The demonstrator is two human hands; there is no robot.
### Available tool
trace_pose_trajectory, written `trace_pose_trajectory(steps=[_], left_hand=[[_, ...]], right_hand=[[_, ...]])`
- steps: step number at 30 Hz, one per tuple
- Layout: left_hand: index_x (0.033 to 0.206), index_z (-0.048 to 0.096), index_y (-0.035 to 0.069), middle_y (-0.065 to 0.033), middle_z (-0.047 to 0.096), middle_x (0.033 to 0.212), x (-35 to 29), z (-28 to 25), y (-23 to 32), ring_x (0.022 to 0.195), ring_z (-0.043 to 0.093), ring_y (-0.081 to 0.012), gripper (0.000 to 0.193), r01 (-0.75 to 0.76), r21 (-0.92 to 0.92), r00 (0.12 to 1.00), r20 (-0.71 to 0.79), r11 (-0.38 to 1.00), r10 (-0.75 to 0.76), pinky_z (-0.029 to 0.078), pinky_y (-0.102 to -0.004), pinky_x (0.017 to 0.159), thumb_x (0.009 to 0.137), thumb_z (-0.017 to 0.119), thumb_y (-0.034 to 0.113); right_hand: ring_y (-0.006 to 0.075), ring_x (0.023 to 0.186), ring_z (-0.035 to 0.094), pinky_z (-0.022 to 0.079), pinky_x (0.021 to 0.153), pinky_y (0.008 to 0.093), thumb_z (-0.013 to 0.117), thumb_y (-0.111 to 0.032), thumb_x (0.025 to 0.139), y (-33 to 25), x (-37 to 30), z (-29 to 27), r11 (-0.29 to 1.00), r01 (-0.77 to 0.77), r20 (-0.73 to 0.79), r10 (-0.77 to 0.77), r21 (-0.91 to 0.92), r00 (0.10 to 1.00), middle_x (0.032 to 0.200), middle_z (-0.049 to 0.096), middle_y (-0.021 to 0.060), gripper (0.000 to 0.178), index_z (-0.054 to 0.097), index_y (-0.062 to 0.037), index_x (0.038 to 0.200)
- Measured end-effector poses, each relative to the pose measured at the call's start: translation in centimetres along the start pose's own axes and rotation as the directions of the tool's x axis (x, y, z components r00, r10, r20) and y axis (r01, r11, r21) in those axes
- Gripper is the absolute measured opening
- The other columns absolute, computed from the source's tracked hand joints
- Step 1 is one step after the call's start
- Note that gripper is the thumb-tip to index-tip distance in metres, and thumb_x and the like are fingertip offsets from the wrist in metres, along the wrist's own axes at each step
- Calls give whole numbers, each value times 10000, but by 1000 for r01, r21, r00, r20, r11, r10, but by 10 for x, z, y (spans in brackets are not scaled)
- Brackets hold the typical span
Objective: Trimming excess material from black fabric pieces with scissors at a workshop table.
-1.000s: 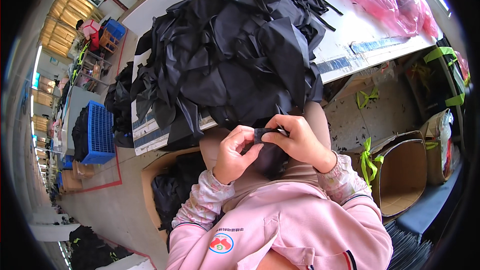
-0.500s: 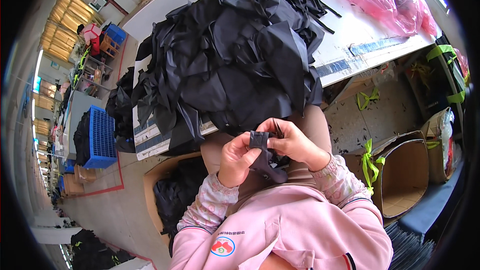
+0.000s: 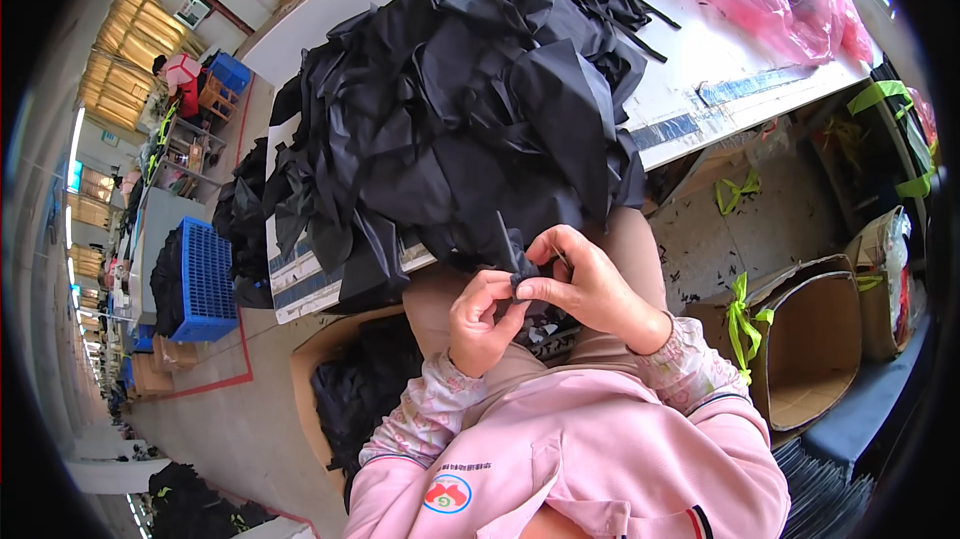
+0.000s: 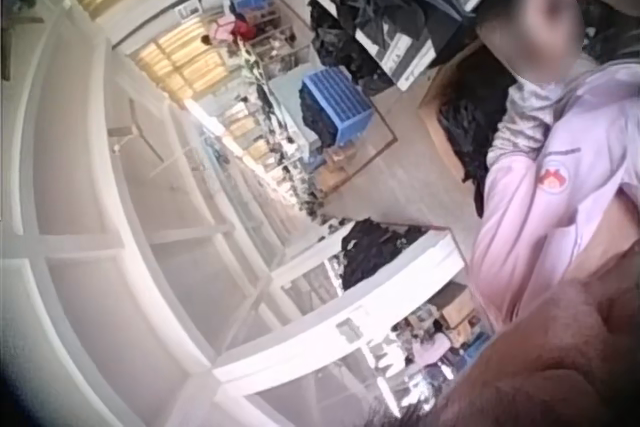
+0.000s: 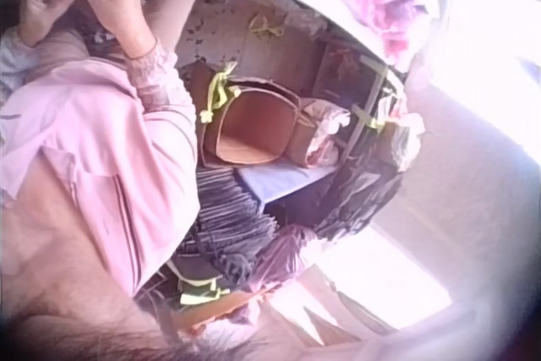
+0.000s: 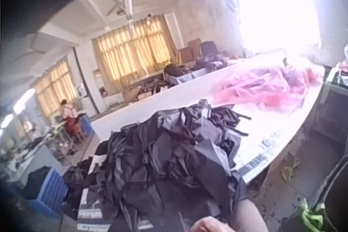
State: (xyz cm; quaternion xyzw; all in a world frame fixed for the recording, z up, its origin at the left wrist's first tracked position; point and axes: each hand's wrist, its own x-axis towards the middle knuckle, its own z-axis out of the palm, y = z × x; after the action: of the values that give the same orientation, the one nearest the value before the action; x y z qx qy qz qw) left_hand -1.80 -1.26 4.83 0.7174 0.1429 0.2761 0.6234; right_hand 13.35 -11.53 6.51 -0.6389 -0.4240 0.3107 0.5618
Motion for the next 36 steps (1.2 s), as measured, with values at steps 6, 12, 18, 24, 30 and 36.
trace_pose_trajectory(steps=[6, 12, 18, 24, 30, 36], left_hand=[[960, 627, -32, 4, 575, 974, 5, -7, -12, 744, 506, -20, 140, -47, 46, 964, -259, 998, 58, 405, -161, 625, 830, 635, -82], [961, 626, -28, 8, 576, 985, 3, -9, -15, 745, 504, -11, 128, -83, 23, 947, -309, 996, 86, 401, -154, 619, 841, 631, -74], [971, 613, -34, -15, 575, 1015, 1, -7, -13, 801, 554, -42, 139, -83, 24, 954, -287, 996, 87, 445, -173, 685, 841, 631, -81], [970, 604, -43, -43, 572, 1028, -4, -2, -17, 846, 572, -79, 152, -85, 8, 961, -264, 996, 84, 471, -209, 733, 829, 625, -97], [939, 618, -41, -52, 581, 1020, -7, -2, -20, 819, 557, -78, 152, -71, 66, 965, -248, 995, 85, 443, -191, 670, 801, 645, -100], [937, 634, -39, -53, 589, 1022, -6, -2, -17, 797, 546, -63, 146, -88, 110, 968, -226, 990, 111, 418, -176, 616, 801, 655, -87]], right_hand=[[230, 804, 551, 460, 701, 313, 733, -165, 820, 11, -8, -3, 976, 194, -16, -197, -98, 980, 980, 547, 131, 343, 553, 34, 1034], [198, 666, 577, 463, 595, 319, 728, -227, 833, 4, -20, 5, 991, 116, 32, -114, -68, 993, 757, 569, 115, 368, 556, 40, 1019], [17, 525, 471, 373, 445, 178, 636, -322, 915, 7, -23, 20, 896, -273, 257, 189, 351, 948, 652, 519, -40, 293, 565, -38, 897], [59, 529, 450, 376, 457, 258, 697, -269, 876, 7, -21, 28, 939, -207, 139, 174, 273, 975, 567, 494, 20, 320, 568, 18, 816], [138, 510, 384, 380, 462, 322, 728, -264, 842, 5, -19, 27, 998, -17, 20, 16, 61, 1000, 561, 482, 113, 354, 544, 35, 797], [108, 480, 414, 379, 443, 297, 688, -255, 879, 1, -21, 23, 992, -88, 55, 84, 84, 995, 523, 474, 100, 339, 535, 29, 775]])
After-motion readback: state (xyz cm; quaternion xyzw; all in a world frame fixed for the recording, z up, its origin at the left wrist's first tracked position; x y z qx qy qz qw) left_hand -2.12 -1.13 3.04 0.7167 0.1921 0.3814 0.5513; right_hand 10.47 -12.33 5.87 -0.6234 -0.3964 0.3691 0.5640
